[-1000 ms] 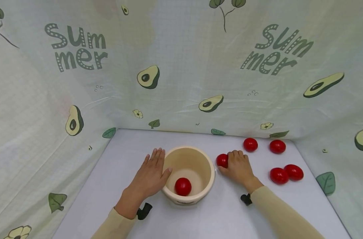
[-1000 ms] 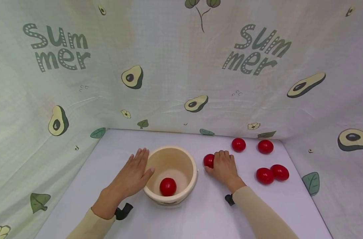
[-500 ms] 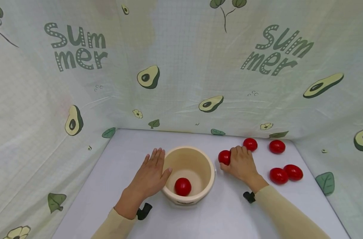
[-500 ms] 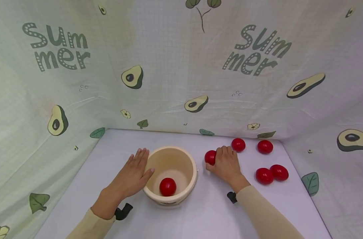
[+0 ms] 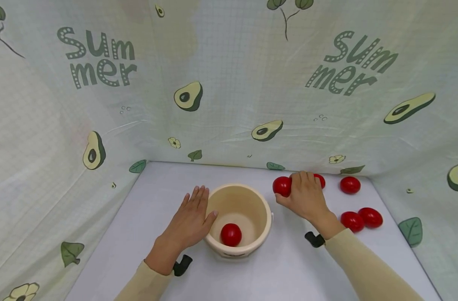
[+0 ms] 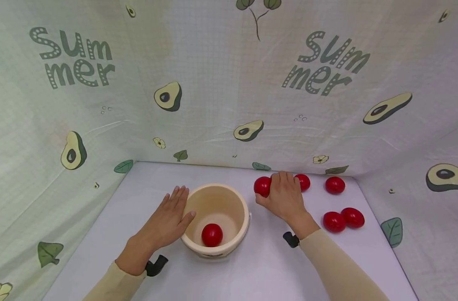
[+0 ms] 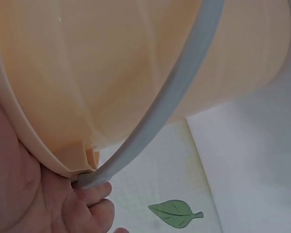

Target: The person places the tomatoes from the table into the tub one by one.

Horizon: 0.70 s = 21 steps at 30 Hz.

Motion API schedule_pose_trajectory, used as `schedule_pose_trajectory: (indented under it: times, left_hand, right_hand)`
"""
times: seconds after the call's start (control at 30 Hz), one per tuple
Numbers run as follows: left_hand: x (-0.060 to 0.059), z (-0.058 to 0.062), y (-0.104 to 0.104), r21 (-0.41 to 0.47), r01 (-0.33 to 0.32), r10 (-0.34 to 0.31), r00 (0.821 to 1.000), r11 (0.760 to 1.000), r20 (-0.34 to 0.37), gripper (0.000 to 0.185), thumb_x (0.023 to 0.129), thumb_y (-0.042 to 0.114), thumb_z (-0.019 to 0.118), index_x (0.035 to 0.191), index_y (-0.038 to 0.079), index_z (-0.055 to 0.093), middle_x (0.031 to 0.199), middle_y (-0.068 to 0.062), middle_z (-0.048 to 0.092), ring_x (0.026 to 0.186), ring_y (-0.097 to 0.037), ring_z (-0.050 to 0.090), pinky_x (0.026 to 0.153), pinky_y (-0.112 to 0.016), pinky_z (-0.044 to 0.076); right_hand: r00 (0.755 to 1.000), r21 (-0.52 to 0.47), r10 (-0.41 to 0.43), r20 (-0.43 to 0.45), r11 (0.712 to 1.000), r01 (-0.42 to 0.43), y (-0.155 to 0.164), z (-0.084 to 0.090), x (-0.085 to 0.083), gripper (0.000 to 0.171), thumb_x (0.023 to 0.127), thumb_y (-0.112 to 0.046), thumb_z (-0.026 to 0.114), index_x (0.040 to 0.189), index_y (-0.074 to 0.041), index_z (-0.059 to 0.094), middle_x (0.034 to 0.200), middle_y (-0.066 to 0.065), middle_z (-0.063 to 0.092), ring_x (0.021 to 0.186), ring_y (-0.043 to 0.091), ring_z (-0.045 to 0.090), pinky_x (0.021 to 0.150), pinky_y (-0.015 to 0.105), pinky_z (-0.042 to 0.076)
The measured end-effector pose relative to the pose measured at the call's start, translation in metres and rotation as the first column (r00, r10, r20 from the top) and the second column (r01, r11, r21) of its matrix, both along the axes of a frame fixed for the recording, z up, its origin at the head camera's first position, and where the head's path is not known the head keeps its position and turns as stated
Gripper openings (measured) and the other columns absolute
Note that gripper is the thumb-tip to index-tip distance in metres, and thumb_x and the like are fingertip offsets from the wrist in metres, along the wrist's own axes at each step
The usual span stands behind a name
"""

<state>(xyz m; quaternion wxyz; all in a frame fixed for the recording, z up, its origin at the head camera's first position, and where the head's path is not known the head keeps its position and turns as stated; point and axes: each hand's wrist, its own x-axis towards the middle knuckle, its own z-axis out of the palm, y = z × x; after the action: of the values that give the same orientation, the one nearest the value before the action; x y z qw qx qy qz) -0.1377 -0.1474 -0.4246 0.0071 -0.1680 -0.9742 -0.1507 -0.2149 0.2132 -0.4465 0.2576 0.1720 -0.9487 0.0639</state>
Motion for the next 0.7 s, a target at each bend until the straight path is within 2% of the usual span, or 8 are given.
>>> schedule_pose_trajectory:
  times: [0.2, 0.33, 0.53, 0.7]
  left_hand:
    - [-0.001, -0.001, 0.0, -0.008, 0.005, -0.005, 1.0, 1.0, -0.007, 0.075, 0.11, 0.041, 0.048, 0.163, -0.007, 0.027, 0.171, -0.024, 0.029, 0.162, -0.04, 0.02, 0.131, -0.058, 0.018]
    - [-0.001, -0.001, 0.0, -0.013, 0.003, -0.003, 1.0, 1.0, -0.007, 0.075, 0.11, 0.041, 0.049, 0.163, -0.007, 0.026, 0.171, -0.024, 0.028, 0.162, -0.04, 0.019, 0.131, -0.058, 0.018]
    - [-0.001, 0.0, 0.0, -0.02, -0.004, 0.004, 1.0, 1.0, 0.006, 0.075, 0.11, 0.042, 0.048, 0.164, -0.006, 0.026, 0.171, -0.023, 0.028, 0.163, -0.039, 0.018, 0.132, -0.057, 0.017]
    - [-0.001, -0.001, 0.001, -0.02, -0.006, 0.006, 1.0, 1.0, 0.002, 0.075, 0.11, 0.042, 0.048, 0.164, -0.006, 0.026, 0.171, -0.024, 0.029, 0.162, -0.039, 0.019, 0.131, -0.057, 0.018]
  right_hand:
    - [0.994, -0.073, 0.074, -0.077, 0.994, -0.08, -0.025, 0.043, 0.008, 0.067, 0.076, -0.047, 0.082, 0.109, 0.007, 0.059, 0.096, 0.024, 0.061, 0.089, 0.038, 0.053, 0.073, 0.051, 0.047]
    - [0.983, -0.084, 0.155, -0.099, 0.983, -0.163, -0.05, 0.062, 0.018, 0.07, 0.076, -0.047, 0.084, 0.113, 0.006, 0.058, 0.1, 0.022, 0.061, 0.092, 0.037, 0.054, 0.076, 0.049, 0.047]
    - [0.957, -0.065, 0.275, -0.096, 0.957, -0.282, -0.085, 0.063, 0.032, 0.064, 0.076, -0.048, 0.081, 0.109, 0.002, 0.059, 0.097, 0.015, 0.06, 0.092, 0.032, 0.053, 0.078, 0.044, 0.047]
    - [0.951, -0.033, 0.305, -0.053, 0.951, -0.307, -0.103, 0.051, 0.039, 0.062, 0.077, -0.051, 0.08, 0.107, -0.001, 0.06, 0.097, 0.011, 0.06, 0.09, 0.027, 0.053, 0.074, 0.039, 0.047]
